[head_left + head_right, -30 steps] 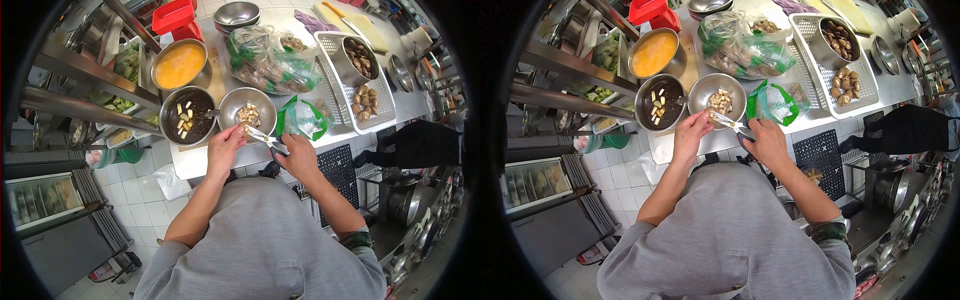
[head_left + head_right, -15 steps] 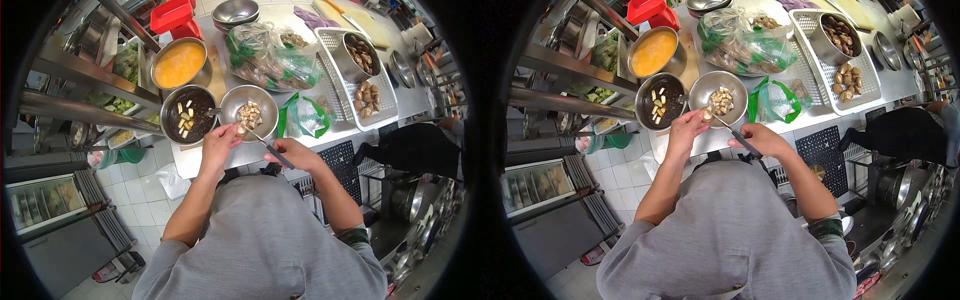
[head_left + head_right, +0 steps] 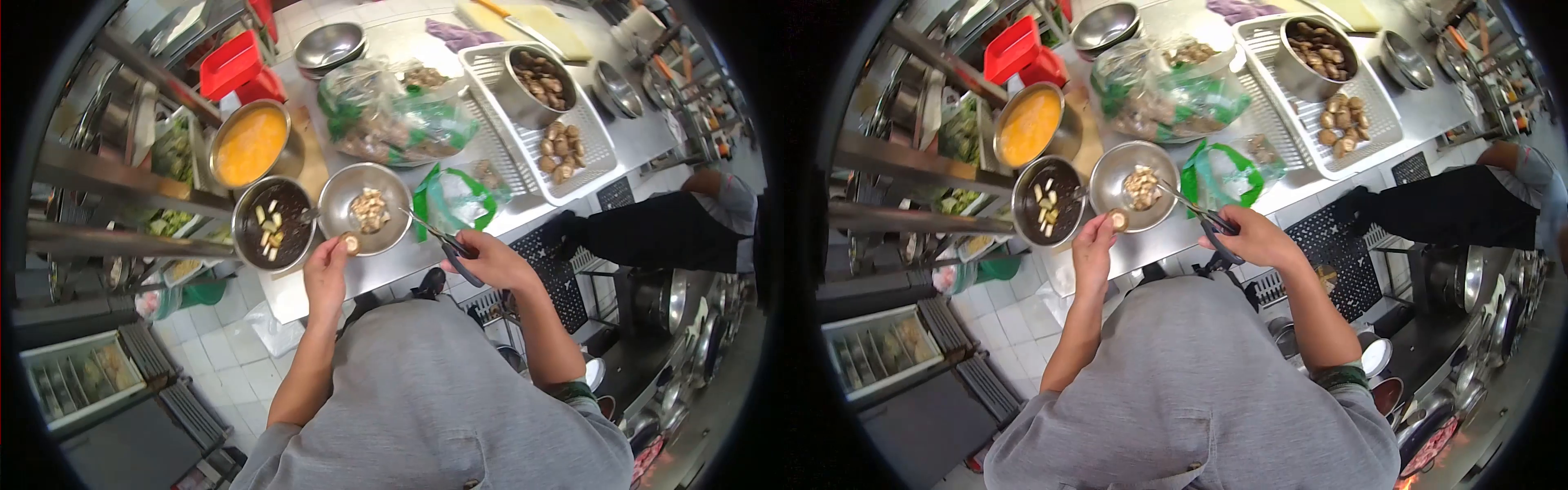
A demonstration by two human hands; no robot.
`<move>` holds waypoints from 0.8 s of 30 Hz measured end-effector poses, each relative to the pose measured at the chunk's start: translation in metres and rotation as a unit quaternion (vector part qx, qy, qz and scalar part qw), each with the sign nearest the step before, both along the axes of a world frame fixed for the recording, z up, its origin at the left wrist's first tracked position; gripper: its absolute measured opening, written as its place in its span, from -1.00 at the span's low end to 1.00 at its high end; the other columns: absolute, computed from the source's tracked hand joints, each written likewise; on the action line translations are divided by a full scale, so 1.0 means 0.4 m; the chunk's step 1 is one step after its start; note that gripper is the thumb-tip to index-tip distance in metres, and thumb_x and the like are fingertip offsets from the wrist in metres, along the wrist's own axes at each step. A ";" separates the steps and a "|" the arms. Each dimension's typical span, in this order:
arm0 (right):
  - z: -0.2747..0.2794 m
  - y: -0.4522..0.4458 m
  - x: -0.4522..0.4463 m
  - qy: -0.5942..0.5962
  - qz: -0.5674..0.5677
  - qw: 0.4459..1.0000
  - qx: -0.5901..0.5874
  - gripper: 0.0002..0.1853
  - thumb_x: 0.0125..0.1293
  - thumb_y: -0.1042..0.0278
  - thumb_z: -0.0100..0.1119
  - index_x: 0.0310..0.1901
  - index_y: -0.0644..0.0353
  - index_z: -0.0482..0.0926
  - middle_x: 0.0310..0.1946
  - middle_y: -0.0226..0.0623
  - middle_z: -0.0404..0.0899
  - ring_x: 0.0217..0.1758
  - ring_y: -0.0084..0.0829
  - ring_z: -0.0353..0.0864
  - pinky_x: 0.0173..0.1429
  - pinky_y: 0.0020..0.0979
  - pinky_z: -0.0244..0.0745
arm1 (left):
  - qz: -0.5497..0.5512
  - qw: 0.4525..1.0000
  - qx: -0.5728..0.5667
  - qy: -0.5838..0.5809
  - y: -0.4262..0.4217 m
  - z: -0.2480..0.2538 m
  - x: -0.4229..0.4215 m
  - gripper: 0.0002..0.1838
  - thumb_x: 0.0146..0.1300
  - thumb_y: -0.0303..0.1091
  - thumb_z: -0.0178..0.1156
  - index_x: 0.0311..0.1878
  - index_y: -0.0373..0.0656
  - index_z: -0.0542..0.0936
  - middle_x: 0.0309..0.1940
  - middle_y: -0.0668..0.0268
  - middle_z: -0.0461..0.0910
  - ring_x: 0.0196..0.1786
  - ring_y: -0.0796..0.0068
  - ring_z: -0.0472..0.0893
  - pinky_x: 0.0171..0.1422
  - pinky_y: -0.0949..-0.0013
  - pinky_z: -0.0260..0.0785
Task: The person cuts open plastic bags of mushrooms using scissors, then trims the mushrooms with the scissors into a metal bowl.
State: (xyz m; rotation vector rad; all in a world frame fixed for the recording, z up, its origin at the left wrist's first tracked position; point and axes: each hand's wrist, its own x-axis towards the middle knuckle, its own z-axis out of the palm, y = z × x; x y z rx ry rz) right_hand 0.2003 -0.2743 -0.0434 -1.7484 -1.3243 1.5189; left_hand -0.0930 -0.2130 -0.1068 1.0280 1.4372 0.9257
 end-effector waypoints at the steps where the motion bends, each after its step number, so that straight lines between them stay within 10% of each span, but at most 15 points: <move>1: 0.001 -0.023 0.026 -0.004 -0.025 1.000 0.004 -0.52 0.19 -0.05 0.51 -0.31 0.26 0.56 -0.53 -0.47 0.46 -0.45 -0.63 0.39 -0.38 -0.48 0.32 | -0.016 0.999 0.012 0.047 0.001 0.009 -0.002 -0.65 0.46 -0.30 0.22 0.14 -0.40 0.61 -0.09 0.27 0.70 -0.07 0.56 0.62 0.08 0.50 0.43; 14: -0.021 -0.260 0.236 0.223 -0.178 0.957 0.048 -0.74 0.37 0.19 0.38 -0.18 0.17 0.55 -0.33 -0.63 0.49 -0.29 -0.77 0.37 -0.21 -0.62 0.32 | -0.230 0.951 0.155 -0.134 0.131 0.328 0.439 -0.69 0.53 -0.26 0.12 0.09 -0.31 0.64 -0.13 0.37 0.68 -0.11 0.61 0.58 0.09 0.46 0.43; 17: -0.075 -0.292 0.257 0.183 -0.203 0.958 0.081 -0.70 0.32 0.19 0.41 -0.23 0.21 0.51 -0.40 -0.56 0.49 -0.34 -0.67 0.40 -0.23 -0.55 0.35 | -0.391 0.893 0.188 0.116 0.094 0.192 0.407 -0.75 0.42 -0.31 0.17 -0.04 -0.32 0.64 -0.16 0.07 0.70 -0.13 0.21 0.68 0.02 0.23 0.50; 20: -0.098 -0.257 0.250 -0.101 -0.216 0.970 0.041 -0.64 0.25 0.20 0.47 -0.21 0.26 0.50 -0.44 -0.39 0.48 -0.39 -0.48 0.41 -0.24 -0.45 0.40 | -0.440 0.796 0.306 0.282 0.111 0.020 0.461 -0.70 0.33 -0.41 0.16 0.09 -0.25 0.62 -0.23 -0.01 0.70 -0.12 0.05 0.71 0.05 0.14 0.52; 22: -0.106 -0.186 0.243 -0.166 -0.243 0.946 0.133 -0.57 0.19 0.21 0.48 -0.10 0.30 0.49 -0.23 -0.07 0.65 -0.16 -0.17 0.67 -0.01 -0.26 0.54 | -0.476 0.779 0.248 0.323 0.142 -0.052 0.554 -0.61 0.28 -0.46 0.14 0.18 -0.22 0.59 -0.01 0.00 0.68 0.06 -0.01 0.66 0.22 0.04 0.46; 24: -0.212 -0.117 0.270 -0.192 -0.260 0.921 0.218 -0.55 0.21 0.30 0.42 0.04 0.29 0.46 -0.07 0.04 0.66 0.07 -0.02 0.67 0.15 -0.17 0.53 | -0.433 0.735 0.496 0.160 0.181 -0.108 0.624 -0.52 0.24 -0.46 0.14 0.27 -0.16 0.53 0.24 0.01 0.54 0.20 0.02 0.58 0.32 0.02 0.40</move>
